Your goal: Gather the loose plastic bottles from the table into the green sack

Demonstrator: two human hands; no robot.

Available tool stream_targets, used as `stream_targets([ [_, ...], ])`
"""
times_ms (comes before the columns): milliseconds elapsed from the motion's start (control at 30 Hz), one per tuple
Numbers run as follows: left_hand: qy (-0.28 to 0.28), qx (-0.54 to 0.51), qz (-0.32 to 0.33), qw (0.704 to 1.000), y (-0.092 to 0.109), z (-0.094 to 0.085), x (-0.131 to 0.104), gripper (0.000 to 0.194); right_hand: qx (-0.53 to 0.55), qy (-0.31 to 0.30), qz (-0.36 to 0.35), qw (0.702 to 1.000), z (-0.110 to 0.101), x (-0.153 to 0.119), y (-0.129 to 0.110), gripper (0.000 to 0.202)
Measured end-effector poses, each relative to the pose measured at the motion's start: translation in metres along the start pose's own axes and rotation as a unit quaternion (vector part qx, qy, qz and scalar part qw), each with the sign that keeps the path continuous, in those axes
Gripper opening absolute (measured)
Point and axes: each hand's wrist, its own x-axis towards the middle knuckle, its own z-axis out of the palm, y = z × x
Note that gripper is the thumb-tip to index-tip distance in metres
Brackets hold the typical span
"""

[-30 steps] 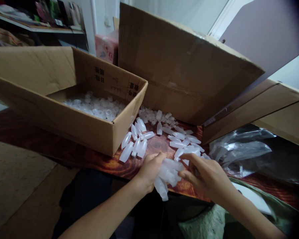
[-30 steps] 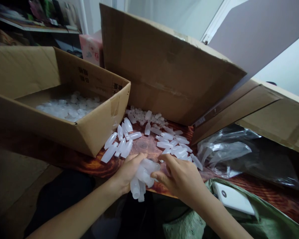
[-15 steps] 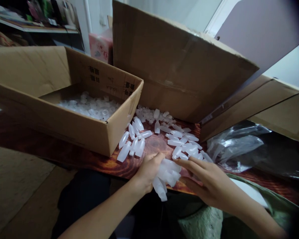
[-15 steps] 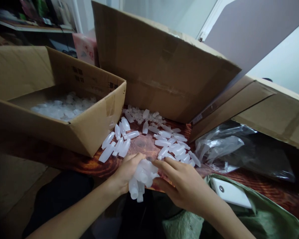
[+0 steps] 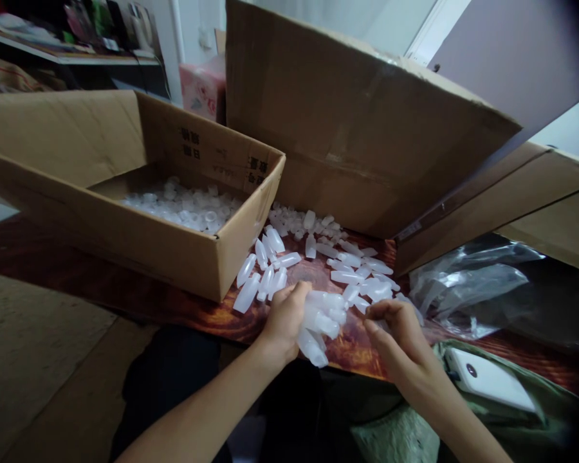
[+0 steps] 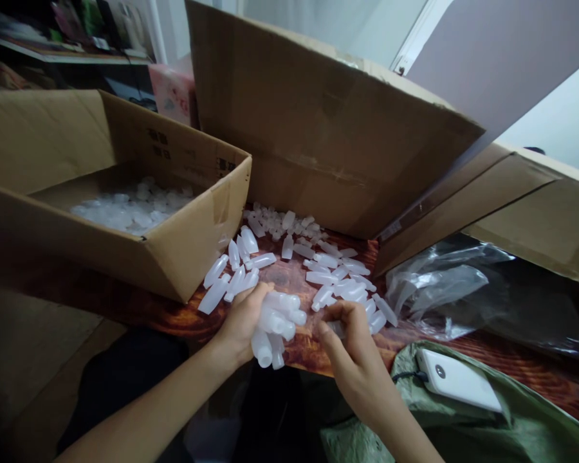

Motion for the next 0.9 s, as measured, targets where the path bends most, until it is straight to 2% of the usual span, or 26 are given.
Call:
stream_targets([
  [100,0.01,0.039,0.059,0.997,-0.002,-0.003,0.005,0.03,-0.026,-0.047,-0.028,0.998,-0.006,-0.005,-0.004,0.005],
  [233,0.039,0.061,0.113,0.991,-0.008,-0.005,0.011,0.032,-0.082,-0.092,-0.12,0.985,-0.007,-0.007,-0.018,0.028],
  [367,0.049,0.063,0.144,0.986,-0.014,-0.006,0.015,0.034,-0.106,-0.061,-0.126,0.984,0.002,-0.001,-0.026,0.02],
  [500,0.041,0.052,0.153,0.986,-0.015,-0.006,0.014,0.038,-0.132,-0.062,-0.169,0.975,0.011,0.007,-0.029,0.018],
  [633,0.049,0.064,0.159,0.984,-0.012,-0.003,0.011,0.038,-0.136,-0.025,-0.218,0.966,0.016,0.009,-0.028,0.021],
  [800,0.035,0.051,0.132,0.989,-0.009,-0.002,0.009,0.037,-0.156,-0.054,-0.296,0.941,0.015,0.008,-0.025,0.027],
  [900,0.03,0.05,0.119,0.991,-0.01,-0.002,0.007,0.038,-0.166,-0.04,-0.305,0.937,0.014,0.009,-0.023,0.023],
])
